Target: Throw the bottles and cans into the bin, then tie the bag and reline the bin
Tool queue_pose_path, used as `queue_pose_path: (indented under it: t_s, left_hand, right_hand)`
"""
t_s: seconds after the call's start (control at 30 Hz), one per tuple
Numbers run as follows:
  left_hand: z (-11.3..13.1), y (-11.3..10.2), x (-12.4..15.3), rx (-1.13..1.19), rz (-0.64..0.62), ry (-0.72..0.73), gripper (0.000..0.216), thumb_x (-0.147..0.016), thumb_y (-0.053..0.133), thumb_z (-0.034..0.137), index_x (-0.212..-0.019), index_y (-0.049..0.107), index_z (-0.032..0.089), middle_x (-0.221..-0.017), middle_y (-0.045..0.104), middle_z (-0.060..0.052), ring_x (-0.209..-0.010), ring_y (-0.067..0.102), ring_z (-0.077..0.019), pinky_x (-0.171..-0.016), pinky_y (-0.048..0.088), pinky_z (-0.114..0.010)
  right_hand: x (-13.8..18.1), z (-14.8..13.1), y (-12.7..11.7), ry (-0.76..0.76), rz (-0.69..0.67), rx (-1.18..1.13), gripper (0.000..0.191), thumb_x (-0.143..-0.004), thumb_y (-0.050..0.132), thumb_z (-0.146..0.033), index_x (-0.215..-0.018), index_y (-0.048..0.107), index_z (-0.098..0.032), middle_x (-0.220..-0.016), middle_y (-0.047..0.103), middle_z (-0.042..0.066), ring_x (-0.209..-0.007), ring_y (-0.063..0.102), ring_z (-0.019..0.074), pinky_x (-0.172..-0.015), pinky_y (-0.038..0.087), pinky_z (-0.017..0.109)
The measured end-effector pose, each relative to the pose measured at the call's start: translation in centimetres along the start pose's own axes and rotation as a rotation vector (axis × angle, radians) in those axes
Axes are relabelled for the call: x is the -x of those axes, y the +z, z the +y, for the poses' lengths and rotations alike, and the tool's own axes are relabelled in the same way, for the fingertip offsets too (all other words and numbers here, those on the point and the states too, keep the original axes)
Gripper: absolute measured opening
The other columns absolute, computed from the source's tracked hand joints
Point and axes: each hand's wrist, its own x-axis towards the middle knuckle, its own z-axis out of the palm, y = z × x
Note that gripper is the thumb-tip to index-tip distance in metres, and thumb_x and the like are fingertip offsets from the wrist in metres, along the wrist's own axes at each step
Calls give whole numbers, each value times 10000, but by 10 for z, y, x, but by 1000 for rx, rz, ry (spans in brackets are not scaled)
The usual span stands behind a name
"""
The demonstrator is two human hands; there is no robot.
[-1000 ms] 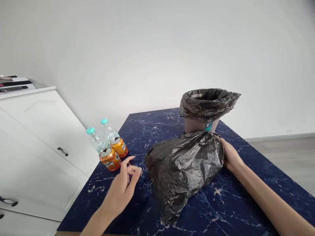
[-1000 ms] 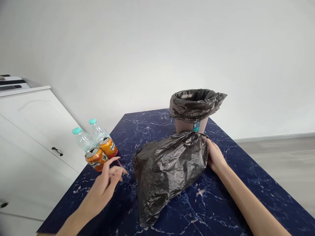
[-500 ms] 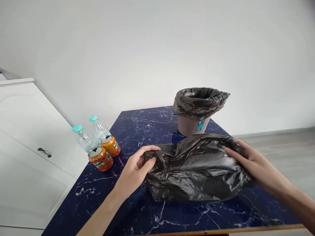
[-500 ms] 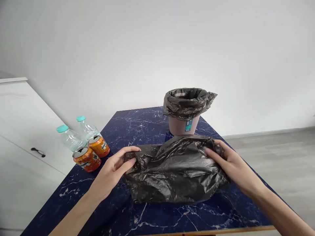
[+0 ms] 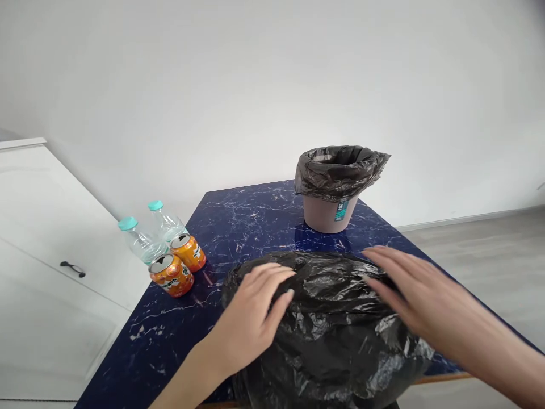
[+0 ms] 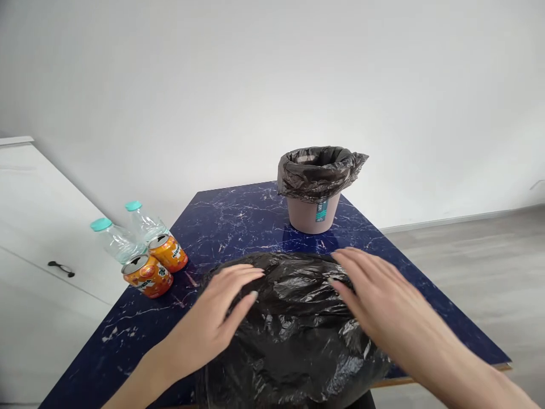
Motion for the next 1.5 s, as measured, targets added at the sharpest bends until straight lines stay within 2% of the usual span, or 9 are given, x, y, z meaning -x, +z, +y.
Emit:
queue_pose_path:
  t_s: [0.13,0.23,0.33,0.43,0.6,0.77,0.9,1.23,1.5]
  left_hand:
    - [-22,27,-13,-92,-350,-90,806,-1106,385,706,-1746,323,220,-1813,283,-114,-1705,160,-392,-1344,297,-647]
    - [-50,30,-13,-237,-420,-204,948,-1054,421,776,-1727,352,112,-1797,242,-205,-1677,152,-481,-1328,221,-736]
    - [-56,24,-18,-316,-311,-201,907,-1054,471,745,-1661,474,71,-1755,349,-248,-1648,258,-511,-1312,280,-723]
    - [-35,33,-35,-230,-174,-51,689,-1143,360,618,-1656,505,183,-1755,422,-131,-1662,330,-370,-1357,310,-583]
    - [-13,78,-68,-106,-266,32,768,-1133,264,688,-1752,313,235,-1829,232,-74,-1709,158,-351,-1382,248,-586]
    - [-58,76,-73,-142,-276,-5,858,-1094,331,753,-1768,239,230,-1845,161,-83,-1720,65,-343,-1400,73,-615]
    - [-80,54,-70,-180,-256,-95,922,-1075,360,776,-1750,287,153,-1822,183,-193,-1698,86,-445,-1347,156,-722]
    - [5,108,-87,-155,-219,98,678,-1186,224,495,-1728,330,102,-1797,296,-141,-1697,225,-287,-1403,220,-509]
    - [-90,70,-33,-244,-99,-52,622,-1162,364,526,-1724,372,257,-1796,340,-87,-1688,250,-336,-1369,231,-639]
  right_hand:
    - [14,-27,41,-158,-95,38,812,-1119,457,-604,-1781,166,-235,-1752,410,118,-1596,431,411,-1207,498,689]
    - [29,-23,63,-168,-150,10,879,-1128,446,-593,-1785,-27,-251,-1749,393,133,-1599,418,409,-1209,469,741]
    - [25,-19,59,-95,-192,-42,807,-1141,425,-560,-1788,44,-265,-1783,334,90,-1647,326,378,-1291,367,724]
    - [10,-25,50,-49,-149,-60,680,-1158,391,-503,-1769,243,-246,-1795,323,74,-1683,231,358,-1358,213,702]
    - [4,-23,76,-16,-201,-74,663,-1154,357,-565,-1709,415,-206,-1779,349,134,-1663,301,364,-1344,249,689]
    - [8,6,96,24,-277,-101,672,-1162,323,-579,-1737,341,-233,-1803,298,102,-1672,289,302,-1352,274,631]
    - [5,11,96,19,-278,-109,665,-1167,307,-569,-1735,343,-225,-1807,285,100,-1685,253,284,-1365,247,607]
    - [2,-25,102,36,-220,-71,598,-1187,241,-401,-1748,310,-205,-1805,273,100,-1689,223,308,-1361,233,641]
    - [9,-10,96,20,-242,-93,631,-1185,273,-459,-1752,285,-183,-1799,281,92,-1675,273,282,-1362,278,594]
